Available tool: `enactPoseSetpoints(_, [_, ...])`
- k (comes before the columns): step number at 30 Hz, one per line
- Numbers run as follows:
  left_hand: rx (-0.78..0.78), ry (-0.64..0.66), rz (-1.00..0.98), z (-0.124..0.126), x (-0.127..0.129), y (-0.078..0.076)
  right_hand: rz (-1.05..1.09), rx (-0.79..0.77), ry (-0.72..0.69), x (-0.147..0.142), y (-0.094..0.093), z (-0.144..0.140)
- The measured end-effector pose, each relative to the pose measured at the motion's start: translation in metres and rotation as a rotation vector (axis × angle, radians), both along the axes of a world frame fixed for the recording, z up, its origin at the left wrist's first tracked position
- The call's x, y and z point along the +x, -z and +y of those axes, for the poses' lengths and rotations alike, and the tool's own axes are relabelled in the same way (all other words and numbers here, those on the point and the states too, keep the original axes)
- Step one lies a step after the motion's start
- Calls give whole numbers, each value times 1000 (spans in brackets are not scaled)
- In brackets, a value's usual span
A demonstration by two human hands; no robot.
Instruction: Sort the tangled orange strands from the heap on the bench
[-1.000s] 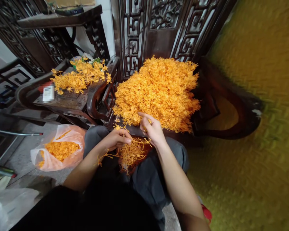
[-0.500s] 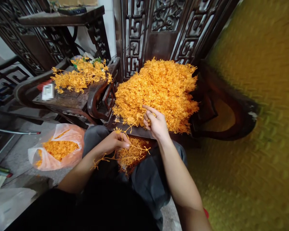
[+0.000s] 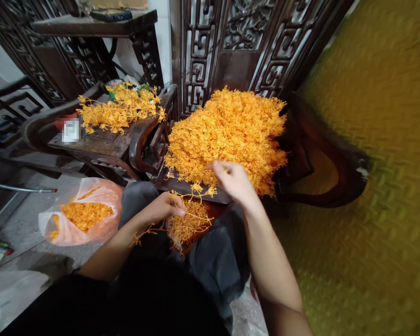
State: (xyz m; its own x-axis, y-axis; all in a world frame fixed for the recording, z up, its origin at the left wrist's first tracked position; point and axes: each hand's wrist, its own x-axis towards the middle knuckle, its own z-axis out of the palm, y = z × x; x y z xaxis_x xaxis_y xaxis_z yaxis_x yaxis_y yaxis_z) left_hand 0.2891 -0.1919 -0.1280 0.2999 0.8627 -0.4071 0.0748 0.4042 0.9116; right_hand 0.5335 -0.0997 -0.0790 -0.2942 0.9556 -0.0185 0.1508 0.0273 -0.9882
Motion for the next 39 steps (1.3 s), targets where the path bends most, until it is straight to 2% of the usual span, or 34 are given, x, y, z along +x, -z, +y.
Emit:
enactPoseSetpoints(1, [9,3,4,1,-1,1,-68,-49,-97,-1,2,-5])
enactPoseSetpoints(3, [24,10,13,3,-2,1,-99,-82,-191,-2,4,-16])
enactPoseSetpoints(5, [28,11,22,4,-3,0,-116,-40,-191,-4,2,-24])
enactPoseSetpoints(9, [48,11,27,2,-6,-3,-300,88,-167,-7,-3,-30])
enactPoseSetpoints(16, [129,123,126,5,-14,-10,-42,15,167,3,15,-29])
enactPoseSetpoints(19, [140,136,196,6,-25,-14,52,93,319,16,19,-28])
enactPoseSetpoints(21, [150,125,235,6,-32,-16,78,124,349,22,19,-29])
enactPoseSetpoints(25, [168,94,278,6,-36,-17,-46,-7,108,15,20,-41])
enactPoseSetpoints(28, [190,97,307,7,-34,-17,-3,-70,-64,5,24,-50])
enactPoseSetpoints(31, [203,95,319,8,-31,-16,54,-69,-107,-3,24,-54])
enactPoseSetpoints(36, [196,82,299,7,-25,-16,-193,40,34,-23,17,-55])
enactPoseSetpoints(39, [217,109,318,5,-26,-17,-157,176,188,-22,18,-50])
